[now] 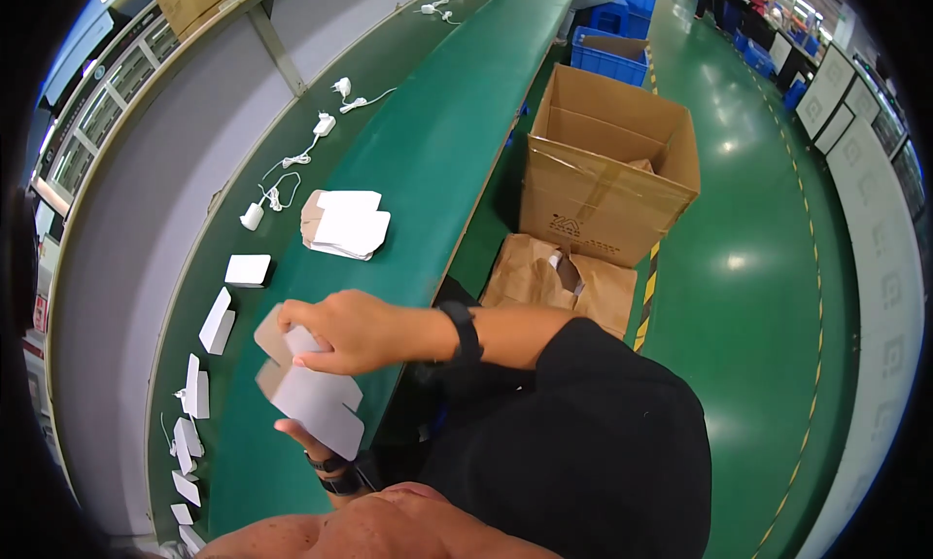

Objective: Manually folding and assembling small white cardboard packaging boxes on a production table.

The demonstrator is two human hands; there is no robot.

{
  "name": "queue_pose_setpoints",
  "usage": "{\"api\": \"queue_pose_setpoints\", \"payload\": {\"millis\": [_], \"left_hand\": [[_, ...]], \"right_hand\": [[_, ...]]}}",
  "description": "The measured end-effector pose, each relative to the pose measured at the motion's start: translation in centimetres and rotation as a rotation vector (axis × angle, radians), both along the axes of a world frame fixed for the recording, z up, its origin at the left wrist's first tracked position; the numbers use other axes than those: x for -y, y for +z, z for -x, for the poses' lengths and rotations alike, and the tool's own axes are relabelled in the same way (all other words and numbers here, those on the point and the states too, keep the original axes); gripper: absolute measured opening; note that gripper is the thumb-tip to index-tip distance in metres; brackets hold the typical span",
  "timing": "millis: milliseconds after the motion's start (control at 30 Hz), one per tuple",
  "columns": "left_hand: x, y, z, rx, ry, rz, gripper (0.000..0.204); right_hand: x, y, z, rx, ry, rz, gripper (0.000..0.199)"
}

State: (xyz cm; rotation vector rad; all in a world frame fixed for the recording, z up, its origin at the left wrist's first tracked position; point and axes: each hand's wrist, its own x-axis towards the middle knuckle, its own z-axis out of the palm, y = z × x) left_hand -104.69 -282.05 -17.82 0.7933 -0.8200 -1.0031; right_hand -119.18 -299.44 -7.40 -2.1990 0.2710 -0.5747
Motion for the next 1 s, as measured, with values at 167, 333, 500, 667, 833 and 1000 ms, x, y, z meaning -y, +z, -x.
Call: {"api": "queue_pose_setpoints", "payload": {"millis": [167, 333, 500, 667, 833, 1000], "left_hand": [[-0.2, -0.1, 0.1, 0.173, 0.072, -0.125, 0.101], [3.0, 4.4, 3.6, 0.192, 0.455, -0.056, 0.083], [3.1, 1.4, 1.8, 0.167, 0.291, 0.017, 0.064], [4.1, 1.2, 4.0, 0.173, 0.396, -0.124, 0.056], [3.5, 1.4, 3.7, 0.113, 0.542, -0.157, 0.058], [4.6, 1.6, 1.9, 0.993, 0.418, -0.104, 0.066]], "right_hand": [[2.2, 0.6, -0.1, -0.268, 0.381, -0.065, 0.039], [1.2, -2.0, 0.1, 0.004, 0.263, -0.336, 0.036], [0.3, -5.1, -0.6, 0.336, 0.175, -0.358, 0.034], [0.7, -7.6, -0.4, 0.353, 0.183, -0.374, 0.031], [-0.1, -8.0, -1.9, 0.544, 0.137, -0.18, 0.022], [3.8, -5.8, 0.6, 0.369, 0.152, -0.401, 0.011]]}}
